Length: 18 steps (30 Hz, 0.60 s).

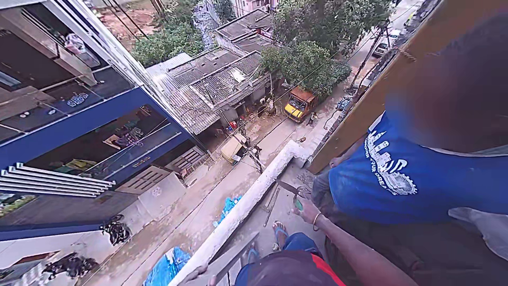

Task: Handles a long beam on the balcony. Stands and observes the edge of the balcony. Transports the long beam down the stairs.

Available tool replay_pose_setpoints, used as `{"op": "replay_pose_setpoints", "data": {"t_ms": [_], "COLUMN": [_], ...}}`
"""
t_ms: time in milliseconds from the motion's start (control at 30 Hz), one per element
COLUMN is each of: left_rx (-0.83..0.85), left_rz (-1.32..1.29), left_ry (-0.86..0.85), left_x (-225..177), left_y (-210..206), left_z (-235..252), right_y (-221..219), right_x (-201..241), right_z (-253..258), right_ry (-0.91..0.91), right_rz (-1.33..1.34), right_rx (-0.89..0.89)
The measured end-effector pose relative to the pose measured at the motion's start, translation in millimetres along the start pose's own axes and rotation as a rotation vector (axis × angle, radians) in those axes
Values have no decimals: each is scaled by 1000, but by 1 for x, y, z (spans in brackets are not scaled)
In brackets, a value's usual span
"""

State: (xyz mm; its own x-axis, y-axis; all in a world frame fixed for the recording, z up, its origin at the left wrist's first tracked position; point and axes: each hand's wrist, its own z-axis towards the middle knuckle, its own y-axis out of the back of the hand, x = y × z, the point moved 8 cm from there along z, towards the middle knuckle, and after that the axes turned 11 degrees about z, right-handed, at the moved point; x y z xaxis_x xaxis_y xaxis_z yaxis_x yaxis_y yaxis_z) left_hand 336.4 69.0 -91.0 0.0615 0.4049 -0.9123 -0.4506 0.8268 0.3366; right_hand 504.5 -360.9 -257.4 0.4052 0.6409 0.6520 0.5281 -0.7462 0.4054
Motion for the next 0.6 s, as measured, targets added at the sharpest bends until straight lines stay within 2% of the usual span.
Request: {"op": "replay_pose_setpoints", "data": {"t_ms": [100, 200, 367, 500, 600], "left_rx": [154, 317, 587, 834, 994], "left_rz": [-52, -123, -167, 15, 198], "left_ry": [-4, -30, 49, 77, 43], "left_x": [-3, 23, 52, 64, 75], "left_y": [-45, -79, -126, -144, -152], "left_z": [32, 46, 53, 43, 34], "right_y": [0, -10, -47, -71, -88], "right_x": [37, 83, 168, 224, 232], "right_z": [-27, -63, -112, -143, -156], "right_ry": [104, 267, 435, 629, 677], "right_rz": [92, 261, 617, 710, 727], "right_rx": [-85, -201, -201, -233, -334]}}
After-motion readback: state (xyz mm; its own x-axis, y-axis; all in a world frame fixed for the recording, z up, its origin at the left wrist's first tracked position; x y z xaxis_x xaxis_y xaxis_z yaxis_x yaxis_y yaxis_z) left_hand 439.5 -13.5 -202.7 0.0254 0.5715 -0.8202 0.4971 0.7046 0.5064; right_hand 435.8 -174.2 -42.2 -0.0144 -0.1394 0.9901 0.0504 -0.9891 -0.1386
